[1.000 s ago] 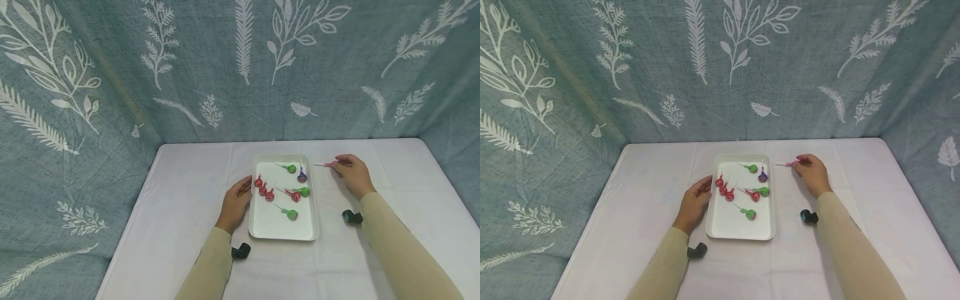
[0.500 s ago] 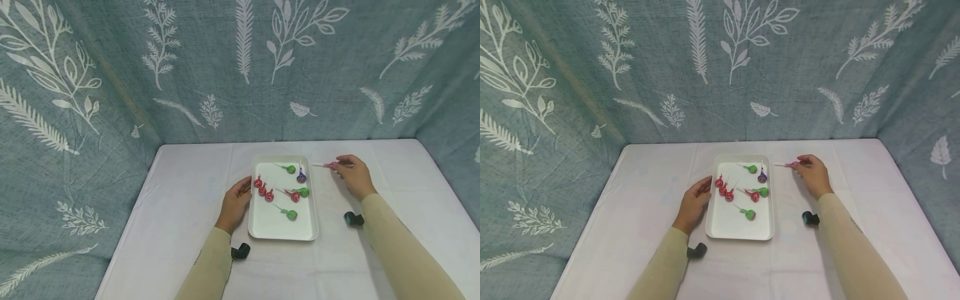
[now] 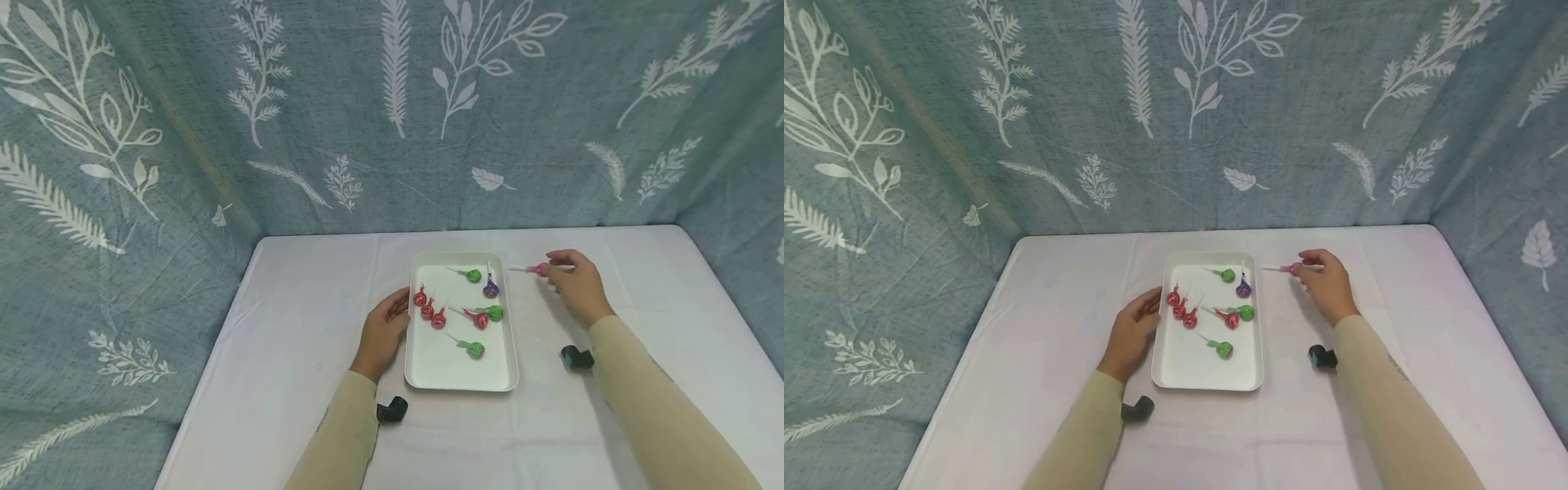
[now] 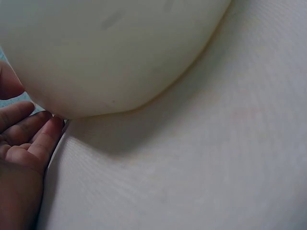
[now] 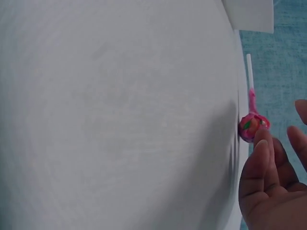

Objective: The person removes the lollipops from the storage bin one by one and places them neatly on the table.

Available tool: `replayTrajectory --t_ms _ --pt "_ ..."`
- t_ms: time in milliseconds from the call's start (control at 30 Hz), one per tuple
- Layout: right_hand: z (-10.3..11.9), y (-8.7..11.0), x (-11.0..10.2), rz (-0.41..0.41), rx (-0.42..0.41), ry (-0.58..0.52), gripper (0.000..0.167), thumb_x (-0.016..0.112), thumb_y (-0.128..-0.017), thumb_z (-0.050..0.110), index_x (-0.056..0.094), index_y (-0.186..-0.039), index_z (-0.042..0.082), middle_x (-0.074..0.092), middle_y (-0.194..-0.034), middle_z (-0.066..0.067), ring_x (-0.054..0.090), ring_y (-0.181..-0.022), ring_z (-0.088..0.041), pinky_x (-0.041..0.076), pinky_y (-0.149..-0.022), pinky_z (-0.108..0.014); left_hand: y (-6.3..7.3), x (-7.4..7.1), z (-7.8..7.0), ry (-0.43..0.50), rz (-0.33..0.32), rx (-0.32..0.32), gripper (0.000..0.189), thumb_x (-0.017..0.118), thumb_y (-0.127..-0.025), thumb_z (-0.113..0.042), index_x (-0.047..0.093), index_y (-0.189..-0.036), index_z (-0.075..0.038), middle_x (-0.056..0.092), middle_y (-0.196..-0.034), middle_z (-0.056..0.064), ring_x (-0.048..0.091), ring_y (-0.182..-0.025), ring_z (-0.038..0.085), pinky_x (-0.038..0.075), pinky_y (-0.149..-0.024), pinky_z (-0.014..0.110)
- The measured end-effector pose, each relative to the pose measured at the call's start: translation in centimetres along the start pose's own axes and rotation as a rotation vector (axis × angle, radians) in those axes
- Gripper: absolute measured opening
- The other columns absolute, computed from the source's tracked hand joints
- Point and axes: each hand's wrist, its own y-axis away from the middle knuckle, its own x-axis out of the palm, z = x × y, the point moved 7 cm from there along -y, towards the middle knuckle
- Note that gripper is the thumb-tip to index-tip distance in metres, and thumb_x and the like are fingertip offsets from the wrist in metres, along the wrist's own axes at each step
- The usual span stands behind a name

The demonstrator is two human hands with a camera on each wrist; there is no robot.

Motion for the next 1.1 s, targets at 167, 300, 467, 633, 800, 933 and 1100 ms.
replayTrajectory --t_ms 167,300,467,633,800,933,1100 --pt "0.7 0.0 0.1 -0.009 -0.026 -0.009 0.045 0.065 -0.11 0.022 0.059 -0.145 -0.006 0.063 -0.137 -0.025 0.069 -0.103 -0.028 0.059 -0.077 -0.021 0.0 0.0 0.0 0.001 -0.004 -0.002 0.05 0.059 -0.105 -0.006 0.06 -0.155 -0.007 0.063 -0.152 0.005 0.06 -0.139 0.021 0.05 -0.113 0.031" --pt "1.2 0.0 0.4 -0.009 -0.038 -0.005 0.045 0.066 -0.11 0.024 0.06 -0.144 -0.005 0.061 -0.138 -0.024 0.067 -0.104 -0.028 0.058 -0.077 -0.022 0.1 0.0 0.0 0.005 -0.003 0.0 0.05 0.06 -0.105 -0.006 0.06 -0.155 -0.007 0.063 -0.152 0.006 0.06 -0.139 0.022 0.05 -0.114 0.032" --pt "2.2 0.1 1.1 0.002 -0.052 -0.027 0.046 0.068 -0.109 0.024 0.061 -0.144 -0.004 0.062 -0.138 -0.023 0.065 -0.104 -0.028 0.06 -0.078 -0.025 0.1 0.0 -0.1 0.003 0.0 0.004 0.05 0.059 -0.105 -0.006 0.059 -0.155 -0.006 0.063 -0.152 0.006 0.06 -0.139 0.021 0.05 -0.113 0.031" --pt "3.4 0.2 1.9 0.022 -0.071 -0.018 0.046 0.068 -0.109 0.027 0.062 -0.144 -0.002 0.062 -0.14 -0.022 0.062 -0.106 -0.024 0.056 -0.08 -0.022 0.0 -0.1 -0.3 0.014 0.004 0.006 0.05 0.059 -0.105 -0.005 0.059 -0.155 -0.006 0.063 -0.152 0.007 0.06 -0.139 0.022 0.05 -0.113 0.031" --pt "4.5 0.4 2.7 0.033 -0.084 0.001 0.045 0.067 -0.11 0.026 0.061 -0.145 -0.001 0.061 -0.141 -0.021 0.062 -0.108 -0.026 0.055 -0.084 -0.023 0.0 0.0 -0.3 0.022 0.009 0.005 0.05 0.059 -0.105 -0.004 0.058 -0.156 -0.004 0.062 -0.153 0.009 0.059 -0.14 0.023 0.05 -0.113 0.031" --pt "5.4 0.6 3.5 0.053 -0.088 -0.01 0.046 0.067 -0.11 0.028 0.061 -0.146 0.0 0.06 -0.141 -0.019 0.063 -0.109 -0.026 0.057 -0.087 -0.027 0.0 0.0 -0.5 0.038 0.015 0.009 0.052 0.058 -0.104 -0.004 0.057 -0.155 0.0 0.061 -0.153 0.013 0.059 -0.14 0.026 0.05 -0.113 0.032" --pt "6.8 0.8 4.3 0.071 -0.105 -0.045 0.044 0.068 -0.11 0.028 0.062 -0.144 0.002 0.061 -0.141 -0.017 0.063 -0.107 -0.026 0.058 -0.09 -0.034 0.0 0.0 -0.5 0.032 0.011 0.0 0.051 0.058 -0.104 -0.004 0.057 -0.155 -0.001 0.062 -0.152 0.011 0.06 -0.139 0.024 0.051 -0.113 0.031"
